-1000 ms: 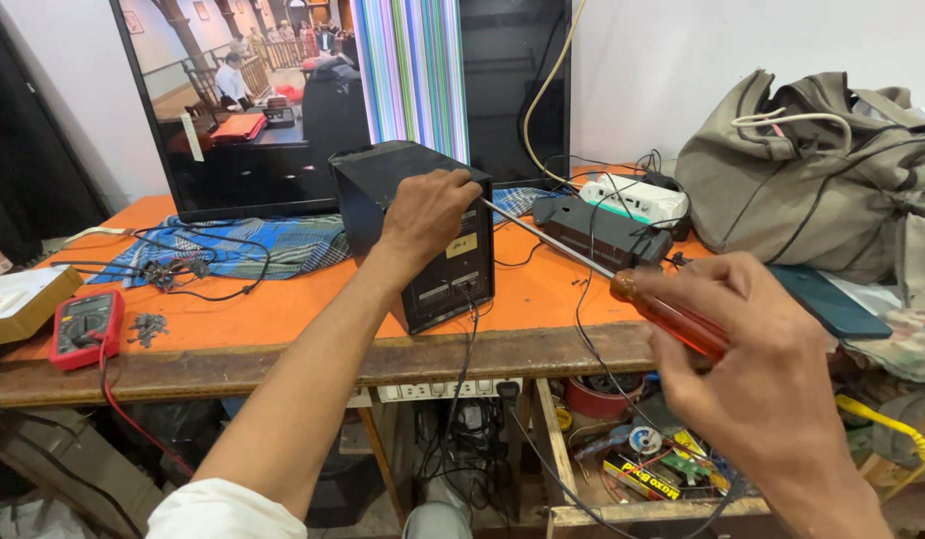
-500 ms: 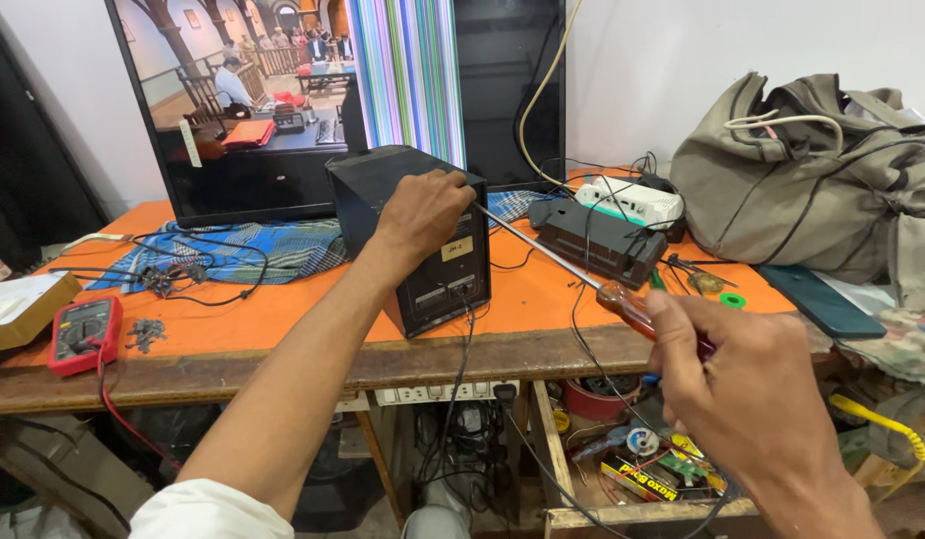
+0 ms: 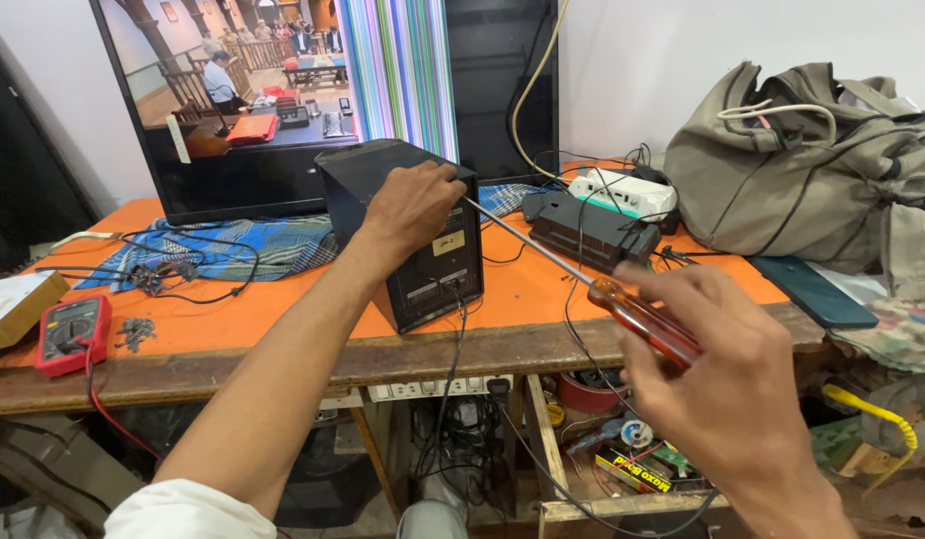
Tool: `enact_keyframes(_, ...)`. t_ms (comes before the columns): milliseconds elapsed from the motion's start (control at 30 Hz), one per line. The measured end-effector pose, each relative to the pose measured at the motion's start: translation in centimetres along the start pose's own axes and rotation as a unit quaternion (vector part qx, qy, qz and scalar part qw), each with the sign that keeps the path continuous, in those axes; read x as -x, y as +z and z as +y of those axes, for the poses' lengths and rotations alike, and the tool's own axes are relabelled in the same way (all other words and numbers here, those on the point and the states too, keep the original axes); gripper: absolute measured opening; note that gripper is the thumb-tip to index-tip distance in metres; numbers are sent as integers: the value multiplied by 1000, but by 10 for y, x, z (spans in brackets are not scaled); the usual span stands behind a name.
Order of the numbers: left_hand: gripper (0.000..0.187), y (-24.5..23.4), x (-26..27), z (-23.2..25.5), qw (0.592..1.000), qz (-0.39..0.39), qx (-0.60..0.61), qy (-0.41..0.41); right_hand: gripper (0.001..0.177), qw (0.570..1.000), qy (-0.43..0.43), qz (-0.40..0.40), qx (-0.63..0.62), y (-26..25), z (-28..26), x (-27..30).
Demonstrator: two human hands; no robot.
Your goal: The person uses a screwdriver to remove screws from the back panel of a black electronic box, then removes the panel to expose the internal circuit board and wires. The person manipulates the wires and components inside the box while a television in the background displays a program with visible vertical color bars.
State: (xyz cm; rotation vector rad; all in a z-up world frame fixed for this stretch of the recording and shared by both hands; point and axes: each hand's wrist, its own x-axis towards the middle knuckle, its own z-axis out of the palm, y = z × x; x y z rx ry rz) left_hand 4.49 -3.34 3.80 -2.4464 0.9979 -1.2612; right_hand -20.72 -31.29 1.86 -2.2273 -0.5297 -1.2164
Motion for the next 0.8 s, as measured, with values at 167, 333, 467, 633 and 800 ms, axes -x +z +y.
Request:
enact_keyframes(167, 11, 2, -2, 0, 1000, -17, -13, -7, 35, 997, 69, -30, -20, 3, 0, -1)
enact_keyframes(333, 10, -2, -3, -4, 999, -14, -33, 13, 31, 991, 92, -10, -99, 0, -2, 3)
enact_keyframes(467, 10, -2, -1, -4, 1000, 13, -5, 3, 32, 989, 130, -29, -60, -10, 2, 8)
enact_keyframes(633, 12, 4, 3, -3, 997, 69, -13, 24, 28, 984, 166, 23, -56, -27, 8, 14)
enact_keyframes(800, 9, 8, 3, 0, 983, 51, -148, 94, 29, 981, 190, 34, -24, -40, 19, 22)
